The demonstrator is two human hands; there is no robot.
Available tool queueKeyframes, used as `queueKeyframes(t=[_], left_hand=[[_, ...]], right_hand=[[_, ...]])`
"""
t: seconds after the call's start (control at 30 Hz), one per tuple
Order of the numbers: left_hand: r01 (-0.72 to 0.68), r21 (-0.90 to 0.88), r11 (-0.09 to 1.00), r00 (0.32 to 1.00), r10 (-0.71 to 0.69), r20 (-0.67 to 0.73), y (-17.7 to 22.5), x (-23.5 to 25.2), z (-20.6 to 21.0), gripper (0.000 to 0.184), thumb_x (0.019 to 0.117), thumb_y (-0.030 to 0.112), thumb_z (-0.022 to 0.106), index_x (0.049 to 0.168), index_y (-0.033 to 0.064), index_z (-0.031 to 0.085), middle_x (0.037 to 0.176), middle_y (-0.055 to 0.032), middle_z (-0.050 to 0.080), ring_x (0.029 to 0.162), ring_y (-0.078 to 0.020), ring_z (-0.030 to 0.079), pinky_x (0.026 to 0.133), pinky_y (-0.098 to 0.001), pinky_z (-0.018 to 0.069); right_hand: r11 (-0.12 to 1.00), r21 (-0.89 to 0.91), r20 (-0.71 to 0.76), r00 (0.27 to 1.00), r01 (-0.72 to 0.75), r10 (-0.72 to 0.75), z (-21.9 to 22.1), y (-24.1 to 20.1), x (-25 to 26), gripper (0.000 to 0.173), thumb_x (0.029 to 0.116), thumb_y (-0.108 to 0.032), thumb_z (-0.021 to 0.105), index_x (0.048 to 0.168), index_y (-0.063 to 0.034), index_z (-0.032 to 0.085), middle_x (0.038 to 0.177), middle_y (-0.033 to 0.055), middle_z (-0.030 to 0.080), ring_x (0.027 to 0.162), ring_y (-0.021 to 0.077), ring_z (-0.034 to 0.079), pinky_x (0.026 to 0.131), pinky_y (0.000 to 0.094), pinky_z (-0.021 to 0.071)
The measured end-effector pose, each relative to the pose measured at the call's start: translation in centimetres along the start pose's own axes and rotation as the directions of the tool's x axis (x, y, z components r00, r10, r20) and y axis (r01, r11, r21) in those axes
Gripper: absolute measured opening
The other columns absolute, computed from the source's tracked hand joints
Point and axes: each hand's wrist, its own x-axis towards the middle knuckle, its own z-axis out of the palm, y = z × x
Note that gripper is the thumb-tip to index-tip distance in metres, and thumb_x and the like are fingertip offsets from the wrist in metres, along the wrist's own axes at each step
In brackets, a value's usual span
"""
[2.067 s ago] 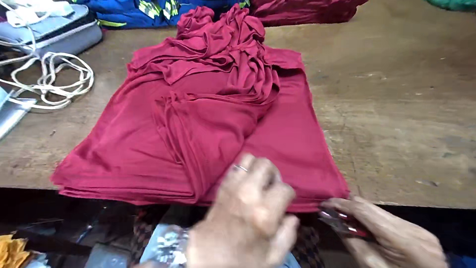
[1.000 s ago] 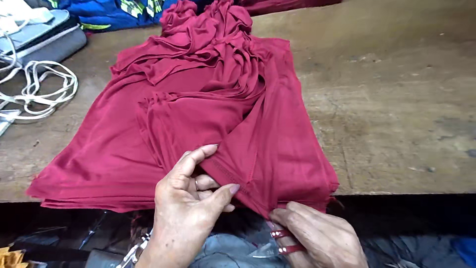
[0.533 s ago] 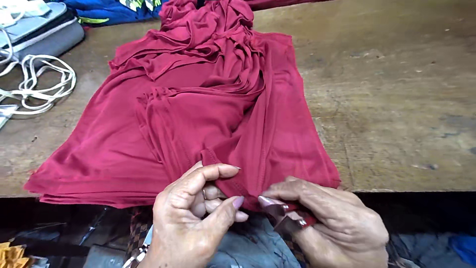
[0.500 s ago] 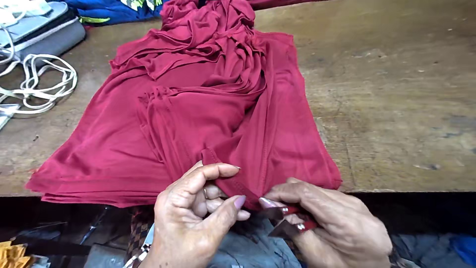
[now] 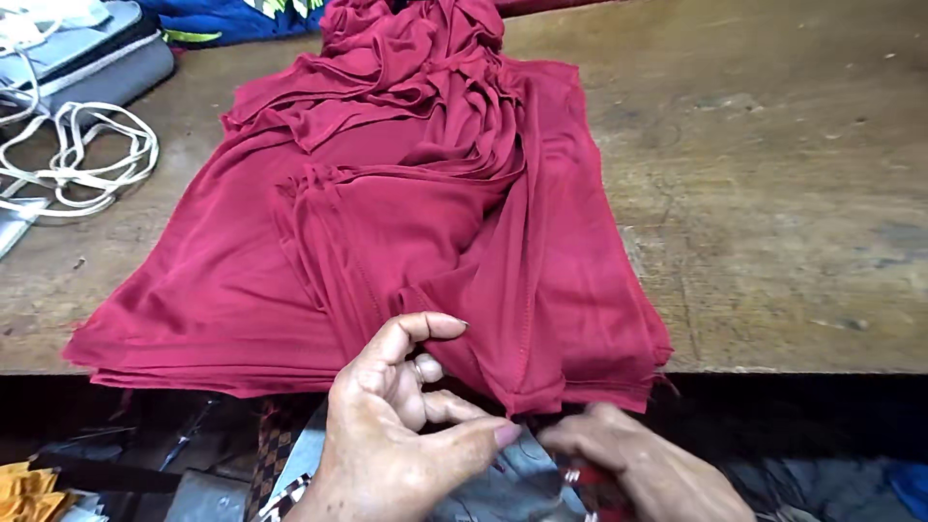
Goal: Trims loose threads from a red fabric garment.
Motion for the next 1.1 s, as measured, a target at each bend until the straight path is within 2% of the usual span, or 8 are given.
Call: queueKeyframes(t=[0.03, 0.07, 0.13, 0.2, 0.27, 0.67, 1.1], left_hand=[[0.006, -0.021, 1.0, 1.0, -0.005, 0.01, 0.1, -0.1, -0.1, 0.071, 0.0655, -0.014, 0.084, 0.13, 0.0014, 0.058, 0.111, -0.0187, 0.066, 0.068, -0.0275, 0.073, 0.061, -0.0405, 0.068], [0.014, -0.048, 0.999, 1.0, -0.013, 0.018, 0.3, -0.2, -0.1, 0.072, 0.0657, -0.015, 0.083, 0.131, 0.0012, 0.057, 0.112, -0.0198, 0.066, 0.068, -0.0279, 0.074, 0.062, -0.0407, 0.0679], [0.047, -0.102, 0.994, 0.999, -0.045, 0.025, 0.4, -0.3, -0.2, 0.074, 0.0658, -0.016, 0.082, 0.133, 0.0009, 0.056, 0.114, -0.0223, 0.066, 0.07, -0.0297, 0.074, 0.063, -0.0422, 0.068], [0.076, -0.129, 0.989, 0.997, -0.074, 0.015, 0.5, -0.4, -0.1, 0.075, 0.0653, -0.016, 0.082, 0.133, 0.0008, 0.056, 0.115, -0.0234, 0.065, 0.071, -0.0306, 0.075, 0.064, -0.043, 0.0678], [0.089, -0.139, 0.986, 0.996, -0.089, 0.006, 0.5, -0.5, 0.0, 0.075, 0.0648, -0.015, 0.082, 0.133, -0.0001, 0.057, 0.117, -0.0234, 0.064, 0.073, -0.0313, 0.075, 0.066, -0.0441, 0.0681], [0.091, -0.117, 0.989, 0.995, -0.096, -0.03, 0.6, -0.9, 0.2, 0.076, 0.064, -0.016, 0.082, 0.134, -0.001, 0.056, 0.117, -0.025, 0.064, 0.075, -0.0328, 0.075, 0.066, -0.0445, 0.068], [0.171, -0.065, 0.983, 0.976, -0.178, -0.129, 1.0, -1.0, 0.3, 0.078, 0.0598, -0.015, 0.084, 0.133, -0.0005, 0.059, 0.118, -0.0252, 0.066, 0.078, -0.0358, 0.075, 0.067, -0.0467, 0.0679]], right_hand=[[0.999, -0.028, -0.013, 0.999, -0.031, 0.031, -0.4, 0.3, -0.3, 0.054, 0.1016, -0.049, 0.053, 0.112, 0.0019, 0.069, 0.094, 0.016, 0.07, 0.087, 0.0192, 0.065, 0.077, 0.0323, 0.0533], [0.995, -0.091, -0.036, 0.999, -0.042, 0.039, -0.7, 0.7, -0.6, 0.059, 0.1047, -0.051, 0.046, 0.118, 0.0028, 0.068, 0.096, 0.017, 0.069, 0.089, 0.0197, 0.064, 0.078, 0.0321, 0.0525], [0.97, -0.243, -0.087, 0.996, -0.031, 0.01, -1.0, 1.5, -0.9, 0.055, 0.1089, -0.042, 0.037, 0.121, 0.0013, 0.068, 0.092, 0.0155, 0.065, 0.084, 0.0203, 0.06, 0.073, 0.0311, 0.0493], [0.932, -0.361, -0.103, 0.994, -0.002, -0.037, -1.1, 1.5, -1.1, 0.045, 0.1085, -0.034, 0.041, 0.119, -0.0007, 0.07, 0.086, 0.0139, 0.063, 0.079, 0.0221, 0.059, 0.068, 0.0324, 0.0474], [0.913, -0.407, -0.115, 0.991, 0.015, -0.067, -0.9, 1.2, -1.4, 0.041, 0.107, -0.033, 0.046, 0.116, -0.0012, 0.071, 0.081, 0.0126, 0.061, 0.076, 0.0228, 0.058, 0.065, 0.033, 0.0455], [0.891, -0.449, -0.141, 0.98, 0.064, -0.141, 0.3, 0.3, -0.5, 0.036, 0.1064, -0.029, 0.048, 0.104, -0.0008, 0.071, 0.076, 0.0106, 0.062, 0.069, 0.0224, 0.058, 0.06, 0.0333, 0.0449], [0.886, -0.46, -0.176, 0.972, 0.06, -0.157, 1.2, 0.2, -0.2, 0.038, 0.107, -0.029, 0.047, 0.096, -0.0002, 0.07, 0.07, 0.0098, 0.06, 0.064, 0.021, 0.057, 0.056, 0.0326, 0.0431]])
